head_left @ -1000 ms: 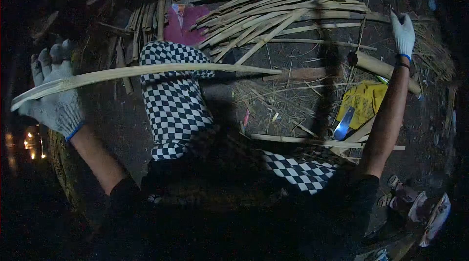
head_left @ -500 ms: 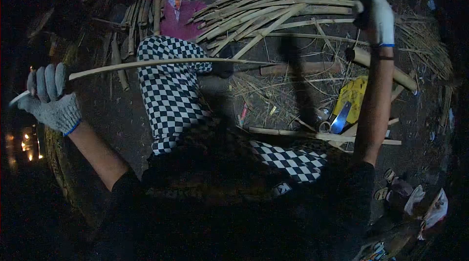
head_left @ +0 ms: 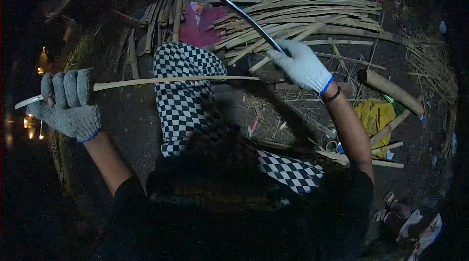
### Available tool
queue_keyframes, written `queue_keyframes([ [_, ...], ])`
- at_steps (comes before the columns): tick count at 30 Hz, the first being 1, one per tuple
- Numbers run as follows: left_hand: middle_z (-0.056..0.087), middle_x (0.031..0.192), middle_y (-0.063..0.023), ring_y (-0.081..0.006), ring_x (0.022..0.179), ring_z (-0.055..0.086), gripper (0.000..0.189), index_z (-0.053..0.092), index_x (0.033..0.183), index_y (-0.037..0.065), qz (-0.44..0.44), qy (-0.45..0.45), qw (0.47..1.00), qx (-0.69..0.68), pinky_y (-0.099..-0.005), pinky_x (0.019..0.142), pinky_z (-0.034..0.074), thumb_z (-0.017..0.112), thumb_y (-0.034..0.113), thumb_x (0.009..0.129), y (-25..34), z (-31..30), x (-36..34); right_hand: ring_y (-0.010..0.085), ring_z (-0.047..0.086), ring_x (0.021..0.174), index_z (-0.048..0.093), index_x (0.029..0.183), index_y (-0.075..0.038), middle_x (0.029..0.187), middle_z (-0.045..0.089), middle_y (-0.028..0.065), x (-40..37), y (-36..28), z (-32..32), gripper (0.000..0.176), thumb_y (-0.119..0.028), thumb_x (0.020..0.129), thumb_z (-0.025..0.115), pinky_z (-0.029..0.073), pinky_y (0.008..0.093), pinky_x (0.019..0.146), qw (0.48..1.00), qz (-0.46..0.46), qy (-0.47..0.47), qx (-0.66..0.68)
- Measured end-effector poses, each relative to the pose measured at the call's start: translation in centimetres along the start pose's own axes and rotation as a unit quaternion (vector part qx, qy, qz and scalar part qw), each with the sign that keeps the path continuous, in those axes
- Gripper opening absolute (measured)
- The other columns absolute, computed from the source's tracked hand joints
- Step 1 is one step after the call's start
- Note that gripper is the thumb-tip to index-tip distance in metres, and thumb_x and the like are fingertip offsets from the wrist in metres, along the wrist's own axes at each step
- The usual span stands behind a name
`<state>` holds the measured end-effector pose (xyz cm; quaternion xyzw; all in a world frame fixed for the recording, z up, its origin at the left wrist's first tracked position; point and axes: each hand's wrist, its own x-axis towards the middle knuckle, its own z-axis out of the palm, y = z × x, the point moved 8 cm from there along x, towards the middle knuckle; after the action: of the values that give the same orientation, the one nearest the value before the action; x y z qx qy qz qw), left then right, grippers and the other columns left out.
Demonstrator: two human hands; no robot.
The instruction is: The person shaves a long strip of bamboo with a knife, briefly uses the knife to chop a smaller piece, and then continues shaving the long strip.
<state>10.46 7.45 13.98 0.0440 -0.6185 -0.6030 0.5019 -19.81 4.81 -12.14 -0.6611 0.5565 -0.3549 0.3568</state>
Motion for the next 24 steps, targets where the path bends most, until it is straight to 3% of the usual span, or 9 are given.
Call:
queue_keyframes([
  [2,0.028,0.052,0.0043,-0.0102,0.042,0.025,0.048,0.039,0.067,0.015,0.019,0.052,0.998,0.039,-0.0247,0.047,0.031,0.046,0.059,0.085,0.7,-0.8,-0.7,0.0355,0.062,0.079,0.062,0.096,0.0,0.08,0.062,0.0222,-0.6,0.4,1.7,0.04,-0.038,0.087,0.053,0.048,0.0413,0.072,0.995,0.078,-0.06,0.031],
  [3,0.029,0.052,0.004,-0.0106,0.043,0.025,0.048,0.038,0.067,0.015,0.004,0.031,0.999,0.027,-0.0256,0.049,0.033,0.045,0.059,0.086,0.5,-0.3,-0.6,0.0385,0.062,0.079,0.062,0.094,0.0,0.082,0.062,0.0232,-0.6,0.2,2.5,0.039,-0.036,0.087,0.052,0.048,0.0437,0.071,1.0,-0.012,-0.007,-0.009],
  [8,0.036,0.057,0.0025,-0.0141,0.046,0.032,0.041,0.041,0.072,0.015,-0.043,-0.03,0.999,0.0,-0.0355,0.065,0.043,0.044,0.054,0.086,0.3,-0.3,-0.6,0.0371,0.062,0.077,0.061,0.098,0.0,0.079,0.063,0.0225,-2.9,-2.2,7.2,0.022,-0.017,0.086,0.057,0.048,0.039,0.068,0.99,-0.104,-0.085,-0.043],
  [9,0.036,0.057,0.0025,-0.0141,0.046,0.032,0.041,0.041,0.072,0.015,-0.048,-0.03,0.998,0.001,-0.0355,0.065,0.043,0.044,0.054,0.086,0.3,-0.5,-0.6,0.0362,0.062,0.078,0.06,0.098,0.001,0.081,0.063,0.0219,-3.8,-3.6,6.8,0.022,-0.015,0.082,0.06,0.048,0.0394,0.069,0.985,-0.146,-0.038,0.079],
  [12,0.036,0.058,0.002,-0.0141,0.046,0.035,0.039,0.041,0.073,0.015,-0.036,-0.035,0.999,0.019,-0.0344,0.062,0.043,0.044,0.052,0.085,0.6,-0.8,-0.6,0.0364,0.062,0.078,0.059,0.099,0.001,0.083,0.062,0.0216,-4.2,-1.3,10.1,0.025,-0.015,0.08,0.062,0.048,0.0393,0.07,0.973,-0.088,-0.053,0.205],
  [14,0.04,0.06,-0.0002,-0.016,0.051,0.04,0.042,0.042,0.073,0.014,-0.035,-0.027,0.999,0.005,-0.0366,0.066,0.044,0.044,0.055,0.084,0.8,-1.1,-0.8,0.036,0.062,0.077,0.06,0.099,0.001,0.084,0.063,0.0212,-4.8,-1.2,9.1,0.027,-0.019,0.082,0.061,0.049,0.0384,0.069,0.972,-0.086,0.021,0.216],
  [18,0.043,0.064,-0.0035,-0.0221,0.062,0.044,0.05,0.042,0.074,0.013,-0.065,-0.058,0.996,-0.011,-0.0474,0.077,0.044,0.041,0.063,0.082,0.4,-1.0,-0.8,0.0349,0.062,0.077,0.061,0.102,0.001,0.083,0.064,0.0199,-3.9,0.6,11.0,0.035,-0.03,0.085,0.057,0.05,0.0381,0.067,0.988,-0.086,-0.022,0.123],
  [22,0.044,0.069,-0.0045,-0.0237,0.067,0.046,0.052,0.042,0.077,0.012,-0.057,-0.049,0.997,-0.003,-0.0465,0.081,0.044,0.039,0.064,0.083,0.4,-1.3,-1.0,0.0361,0.062,0.079,0.061,0.099,0.0,0.086,0.064,0.02,-3.9,1.2,11.2,0.029,-0.026,0.085,0.057,0.05,0.0391,0.065,0.992,-0.032,-0.042,0.118],
  [24,0.048,0.08,-0.0071,-0.0245,0.077,0.05,0.058,0.042,0.084,0.009,-0.087,-0.134,0.987,-0.01,-0.0458,0.086,0.044,0.037,0.067,0.083,-0.8,0.7,-0.4,0.0368,0.062,0.08,0.062,0.098,-0.001,0.087,0.064,0.0199,-4.0,2.3,12.6,0.028,-0.025,0.085,0.057,0.05,0.0401,0.065,0.989,-0.006,-0.077,0.129],
])
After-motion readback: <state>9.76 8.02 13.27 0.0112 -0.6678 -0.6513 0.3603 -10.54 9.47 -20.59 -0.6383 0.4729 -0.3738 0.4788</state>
